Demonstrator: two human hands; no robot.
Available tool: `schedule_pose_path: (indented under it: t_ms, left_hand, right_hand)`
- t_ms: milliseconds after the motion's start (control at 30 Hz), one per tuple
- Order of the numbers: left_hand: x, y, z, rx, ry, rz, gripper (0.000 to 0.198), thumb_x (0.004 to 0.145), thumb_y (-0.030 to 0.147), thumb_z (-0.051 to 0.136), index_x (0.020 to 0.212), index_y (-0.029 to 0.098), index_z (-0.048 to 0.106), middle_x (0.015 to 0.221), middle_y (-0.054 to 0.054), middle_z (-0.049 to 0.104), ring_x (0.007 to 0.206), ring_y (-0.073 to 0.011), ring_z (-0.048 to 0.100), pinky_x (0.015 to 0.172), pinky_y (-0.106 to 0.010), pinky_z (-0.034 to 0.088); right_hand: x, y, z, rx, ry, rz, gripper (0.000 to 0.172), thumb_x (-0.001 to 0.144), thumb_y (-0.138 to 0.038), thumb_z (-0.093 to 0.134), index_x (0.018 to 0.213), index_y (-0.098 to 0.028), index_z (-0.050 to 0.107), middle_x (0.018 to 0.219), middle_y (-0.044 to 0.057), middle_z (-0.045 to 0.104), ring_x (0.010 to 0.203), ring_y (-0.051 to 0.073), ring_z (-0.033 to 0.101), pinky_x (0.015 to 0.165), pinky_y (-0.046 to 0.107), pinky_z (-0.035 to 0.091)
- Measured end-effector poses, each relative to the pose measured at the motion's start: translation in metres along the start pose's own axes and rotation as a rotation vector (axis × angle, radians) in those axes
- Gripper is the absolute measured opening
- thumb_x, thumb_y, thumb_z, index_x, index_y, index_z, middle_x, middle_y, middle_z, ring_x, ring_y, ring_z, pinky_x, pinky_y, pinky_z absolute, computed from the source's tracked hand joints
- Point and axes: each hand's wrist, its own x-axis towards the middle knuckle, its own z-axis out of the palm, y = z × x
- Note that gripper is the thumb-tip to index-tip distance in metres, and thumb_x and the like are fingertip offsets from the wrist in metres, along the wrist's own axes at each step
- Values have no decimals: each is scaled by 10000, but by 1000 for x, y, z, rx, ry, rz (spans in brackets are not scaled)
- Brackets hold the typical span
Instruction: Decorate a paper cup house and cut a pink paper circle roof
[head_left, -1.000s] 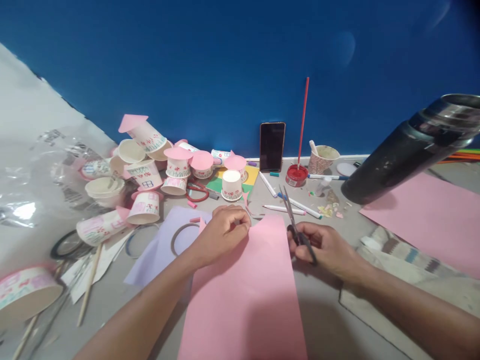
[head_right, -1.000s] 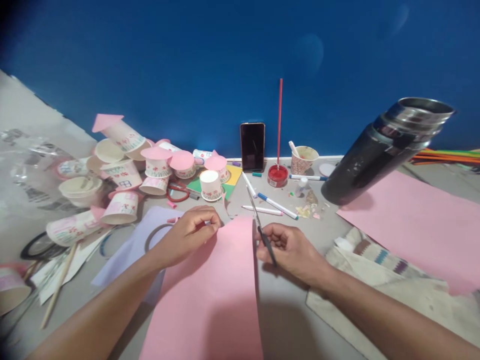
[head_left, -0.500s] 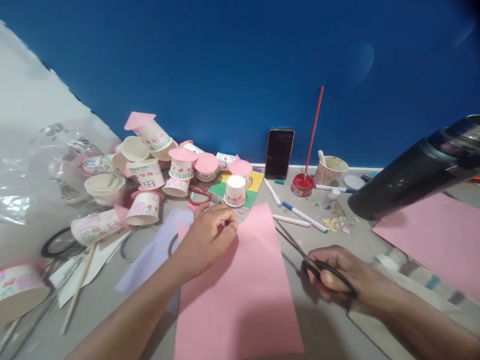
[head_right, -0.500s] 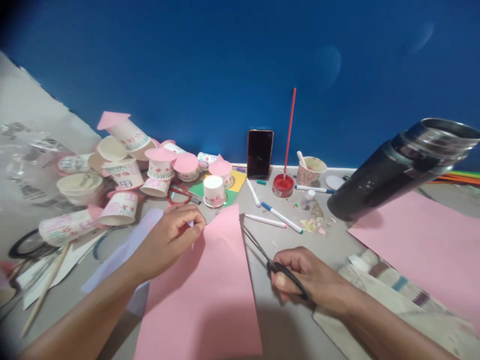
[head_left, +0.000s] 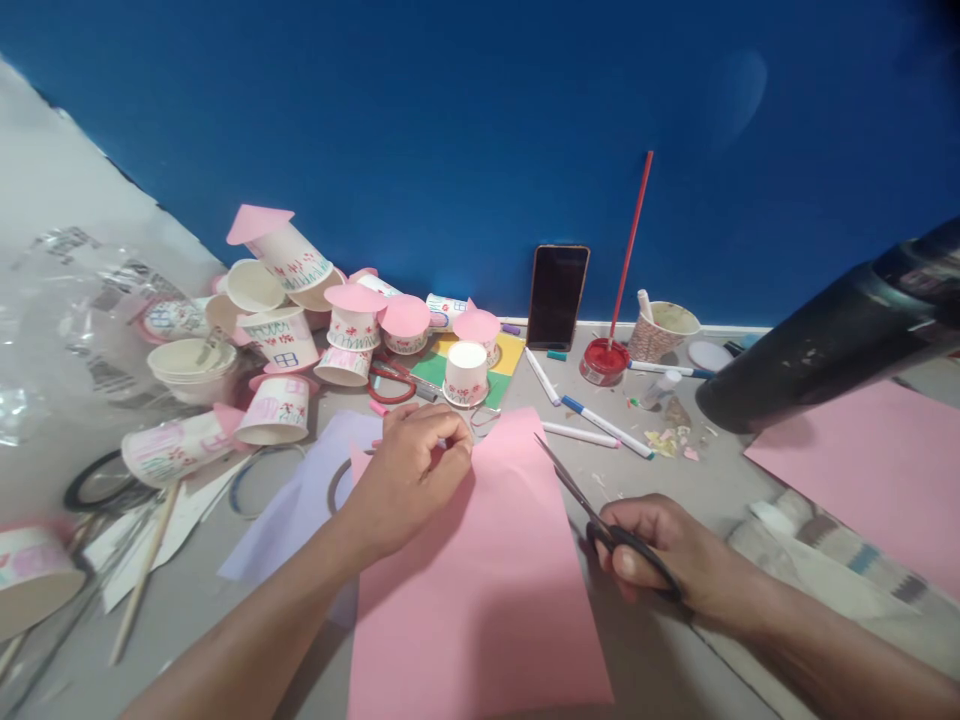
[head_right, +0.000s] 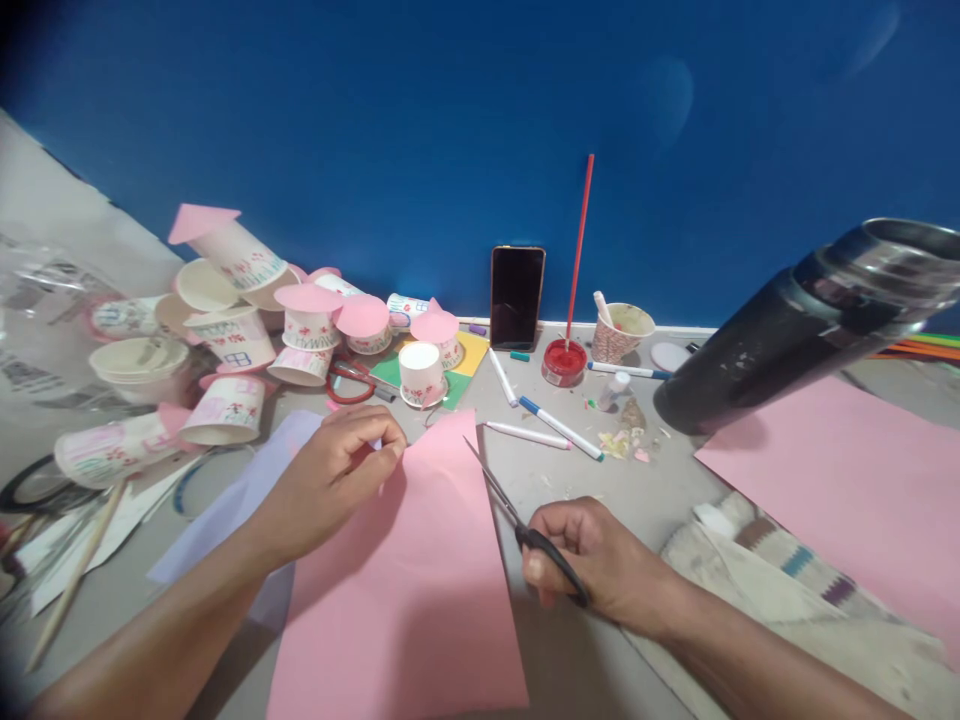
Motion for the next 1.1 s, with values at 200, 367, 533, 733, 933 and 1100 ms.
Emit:
schedule_pose_path:
  t_ms: [200,367,533,733,933,1100]
  left_hand:
    - [0,2,0,-1,-3,6,245,901,225,430,658,216,452,686,23,563,685,-165,500,765,-349,367]
    - [-1,2,-1,0,8,4,245,899,239,435,655,220,447,688,13,574,699,-173,510,730,-340,377]
    - [-1,4,-2,15,12,-5,250,896,249,434,648,221,448,679,13,570,697,-174,510,716,-332,387]
    - [0,4,-3,13,8,2,247,893,238,432,647,218,446,681,15,569,686,-169,505,717,-334,384]
    - [-1,4,-2,5,13,-5,246,891,241,434,647,219,452,685,12,585,695,-171,517,716,-334,384]
    - [-1,3,-2,6,7,2,246,893,235,432,649,219,452,684,16,579,683,-168,510,717,-338,383]
  right_hand:
    - [-1,4,0,17,11,19,711,701,-863,721,725,-162,603,594,14,596,543,98,372,524,257,206]
    - [-1,5,2,31,10,30,708,679,-864,735,724,-173,592,591,17,603,550,109,404,537,260,220]
    - [0,4,3,23,10,33,706,692,-855,733,728,-163,599,595,16,603,536,95,379,523,253,210]
    - [-1,7,3,38,18,30,704,696,-847,738,740,-158,599,596,17,606,539,94,394,527,250,214]
    - [-1,4,4,19,10,29,726,676,-873,730,730,-163,591,599,21,613,540,96,399,523,248,222]
    - [-1,2,4,13,19,31,712,691,-862,729,729,-164,597,601,20,619,547,94,395,529,246,229]
